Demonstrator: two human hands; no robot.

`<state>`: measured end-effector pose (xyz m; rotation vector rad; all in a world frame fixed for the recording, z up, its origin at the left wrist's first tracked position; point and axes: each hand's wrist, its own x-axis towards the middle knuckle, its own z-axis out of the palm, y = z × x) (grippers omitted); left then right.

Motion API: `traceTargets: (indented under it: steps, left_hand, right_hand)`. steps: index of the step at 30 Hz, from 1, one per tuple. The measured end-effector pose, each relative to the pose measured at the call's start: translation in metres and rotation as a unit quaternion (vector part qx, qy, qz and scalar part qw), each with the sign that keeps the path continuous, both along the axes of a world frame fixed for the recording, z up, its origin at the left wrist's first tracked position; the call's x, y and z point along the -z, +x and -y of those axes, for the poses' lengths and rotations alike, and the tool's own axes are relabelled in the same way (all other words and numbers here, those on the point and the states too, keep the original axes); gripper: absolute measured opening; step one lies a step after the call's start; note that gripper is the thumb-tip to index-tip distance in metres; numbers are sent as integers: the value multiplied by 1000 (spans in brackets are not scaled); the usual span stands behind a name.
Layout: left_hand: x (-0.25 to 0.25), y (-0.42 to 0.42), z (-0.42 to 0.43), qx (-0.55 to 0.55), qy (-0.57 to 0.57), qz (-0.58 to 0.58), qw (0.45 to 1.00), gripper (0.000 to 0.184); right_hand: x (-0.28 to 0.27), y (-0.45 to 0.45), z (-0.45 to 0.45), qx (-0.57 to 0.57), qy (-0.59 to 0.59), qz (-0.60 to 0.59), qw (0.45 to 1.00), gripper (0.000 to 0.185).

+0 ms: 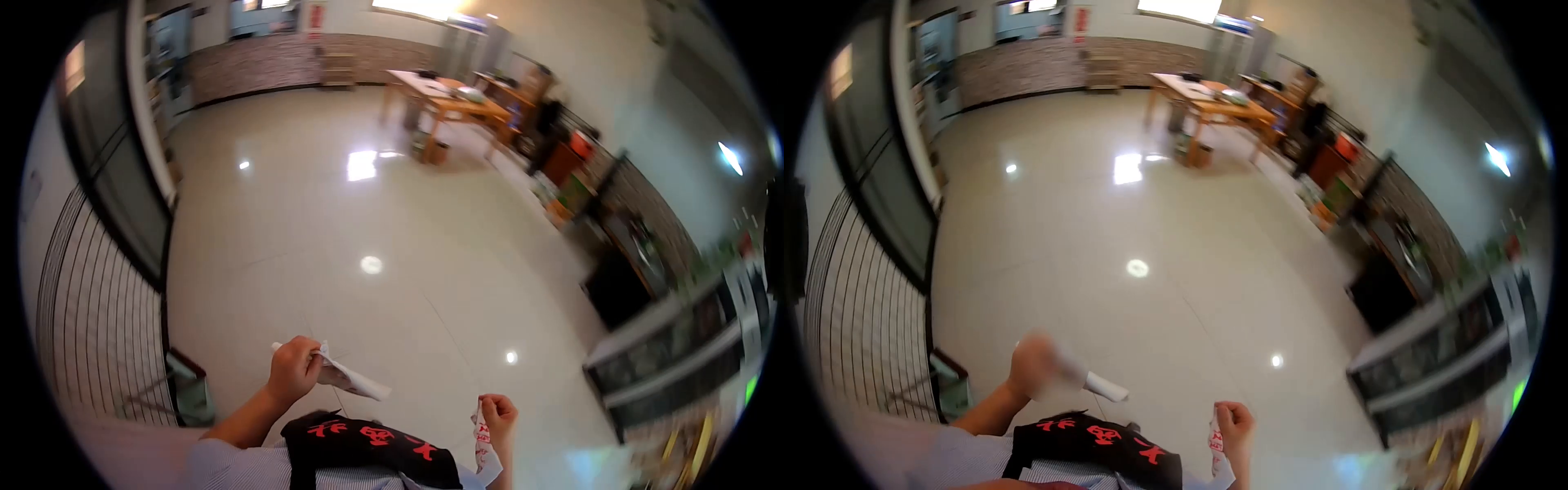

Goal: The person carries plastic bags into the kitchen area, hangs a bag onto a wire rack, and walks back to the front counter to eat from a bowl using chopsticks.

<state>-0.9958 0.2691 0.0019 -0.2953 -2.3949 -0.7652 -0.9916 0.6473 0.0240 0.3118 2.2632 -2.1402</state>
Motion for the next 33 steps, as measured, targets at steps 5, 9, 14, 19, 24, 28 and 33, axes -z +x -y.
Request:
traceTargets:
  steps: [5,9,14,19,24,28,33]
  left_hand:
    - [15,-45,31,-165,78,9,983,19]
    - [25,-101,77,-204,156,-24,966,21]
    - [17,-187,153,-223,179,-28,958,19]
    - [4,-300,239,-258,143,35,955,16]
    - [16,-422,334,-248,35,-60,966,20]
    - [50,-508,405,-302,82,-89,946,16]
    - [36,-600,493,-401,81,-99,907,13]
  right_hand:
    - [33,-147,61,-214,39,21,976,10]
    - [35,-250,161,-314,63,-2,947,9]
    - [24,-370,264,-375,99,-68,919,9]
    - [29,-493,339,-379,96,-75,917,10]
    - [60,-608,399,-339,100,-35,935,10]
    - [69,-733,461,-319,133,-58,936,12]
    - [55,-899,604,-377,100,-59,919,12]
